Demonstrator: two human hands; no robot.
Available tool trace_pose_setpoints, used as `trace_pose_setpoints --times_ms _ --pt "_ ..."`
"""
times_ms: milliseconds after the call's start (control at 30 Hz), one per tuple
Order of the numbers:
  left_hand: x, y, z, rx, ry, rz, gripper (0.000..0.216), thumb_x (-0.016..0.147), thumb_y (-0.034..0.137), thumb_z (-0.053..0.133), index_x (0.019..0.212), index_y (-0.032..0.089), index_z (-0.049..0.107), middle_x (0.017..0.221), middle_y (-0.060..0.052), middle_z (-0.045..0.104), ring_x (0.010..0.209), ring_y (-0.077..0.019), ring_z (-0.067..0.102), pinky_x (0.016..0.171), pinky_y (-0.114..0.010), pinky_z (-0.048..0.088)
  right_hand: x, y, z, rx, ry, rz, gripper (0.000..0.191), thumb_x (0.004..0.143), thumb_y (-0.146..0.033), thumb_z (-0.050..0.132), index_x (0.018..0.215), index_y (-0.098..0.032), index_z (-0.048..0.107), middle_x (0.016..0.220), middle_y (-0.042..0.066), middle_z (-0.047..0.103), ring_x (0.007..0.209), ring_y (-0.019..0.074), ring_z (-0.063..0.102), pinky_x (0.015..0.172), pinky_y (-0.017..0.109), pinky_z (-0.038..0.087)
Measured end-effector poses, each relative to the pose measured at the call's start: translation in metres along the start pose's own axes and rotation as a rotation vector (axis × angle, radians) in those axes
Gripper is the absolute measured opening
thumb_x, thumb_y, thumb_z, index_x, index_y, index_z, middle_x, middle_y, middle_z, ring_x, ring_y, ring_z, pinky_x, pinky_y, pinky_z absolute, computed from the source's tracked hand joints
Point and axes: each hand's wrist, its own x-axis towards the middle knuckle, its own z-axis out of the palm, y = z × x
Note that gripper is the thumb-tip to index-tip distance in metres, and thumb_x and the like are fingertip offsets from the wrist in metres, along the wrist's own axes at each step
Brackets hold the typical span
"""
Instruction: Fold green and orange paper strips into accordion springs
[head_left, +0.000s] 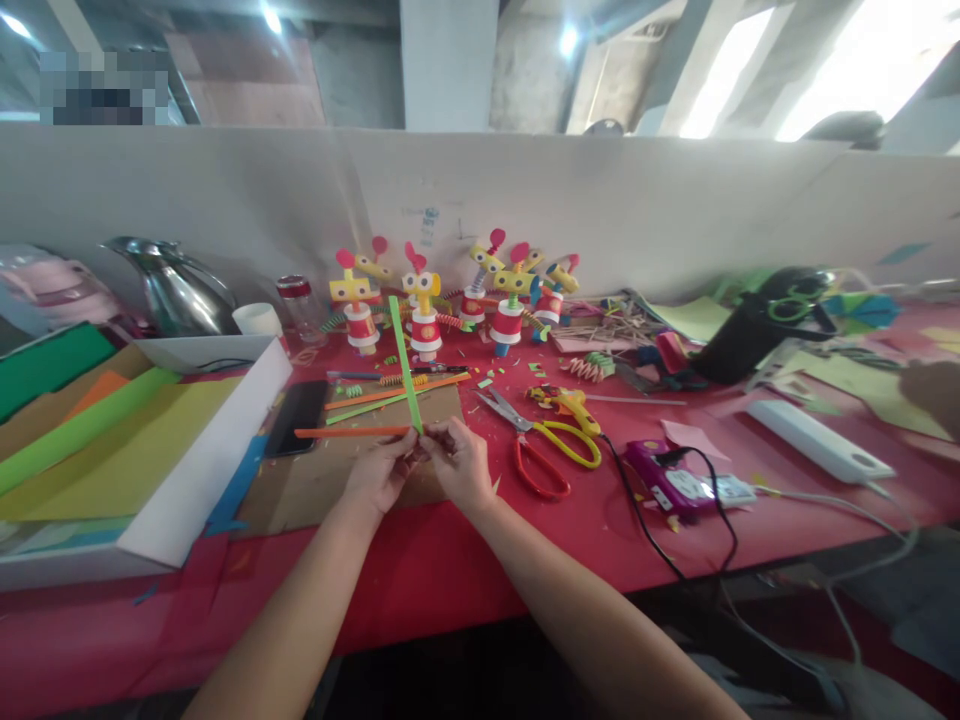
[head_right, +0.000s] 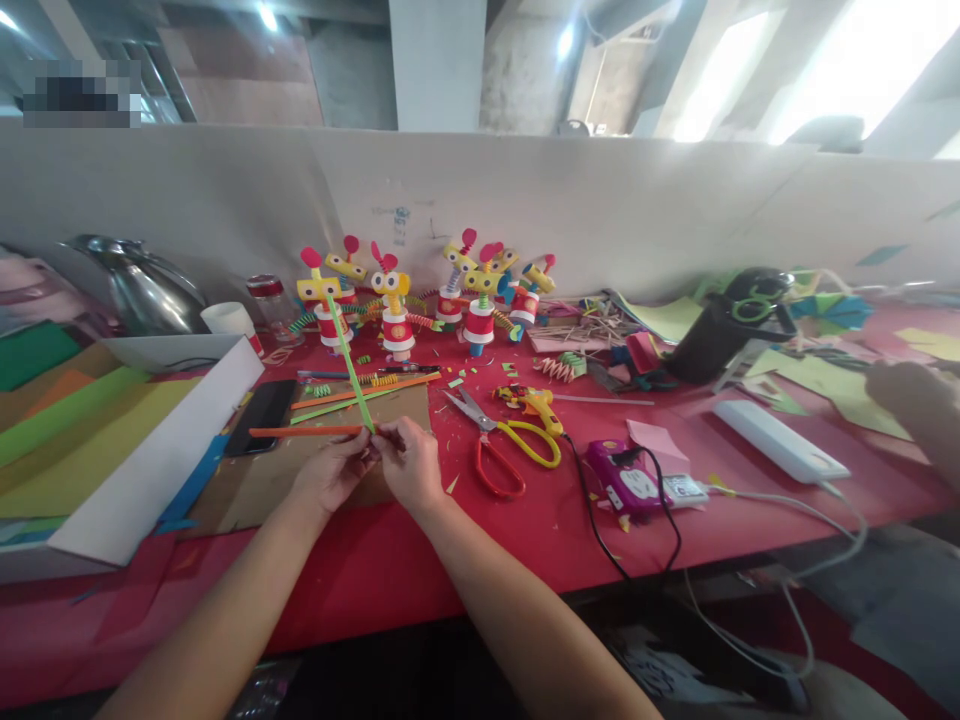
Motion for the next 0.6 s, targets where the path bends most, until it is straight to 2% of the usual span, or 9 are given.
trace_pose_setpoints --times_ms 267,600 --pt "-0.0002 -0.0017 0.0051 0.007 0.018 0.078 0.019 0.046 0.011 0.084 0.059 0.014 0.070 0.061 -0.002 0.070 0.059 -0.0109 0.062 0.063 -0.023 0.048 0.0012 -0.0006 0.0057 0.206 0.037 0.113 0.013 0.075 -0.030 0.063 0.076 -0.021 0.054 0.065 -0.001 0.064 0.059 0.0163 0.066 0.062 0.029 0.055" --pt "-0.0072 -0.0020 0.0103 0.181 -0.074 0.133 0.022 0.053 0.021 0.083 0.071 0.014 0.074 0.067 -0.005 0.072 0.062 -0.0142 0.064 0.069 -0.028 0.048 0.0073 -0.0036 0.0030 0.342 0.118 0.211 0.017 0.069 -0.028 0.069 0.071 -0.019 0.055 0.066 -0.001 0.063 0.057 0.0135 0.063 0.060 0.028 0.055"
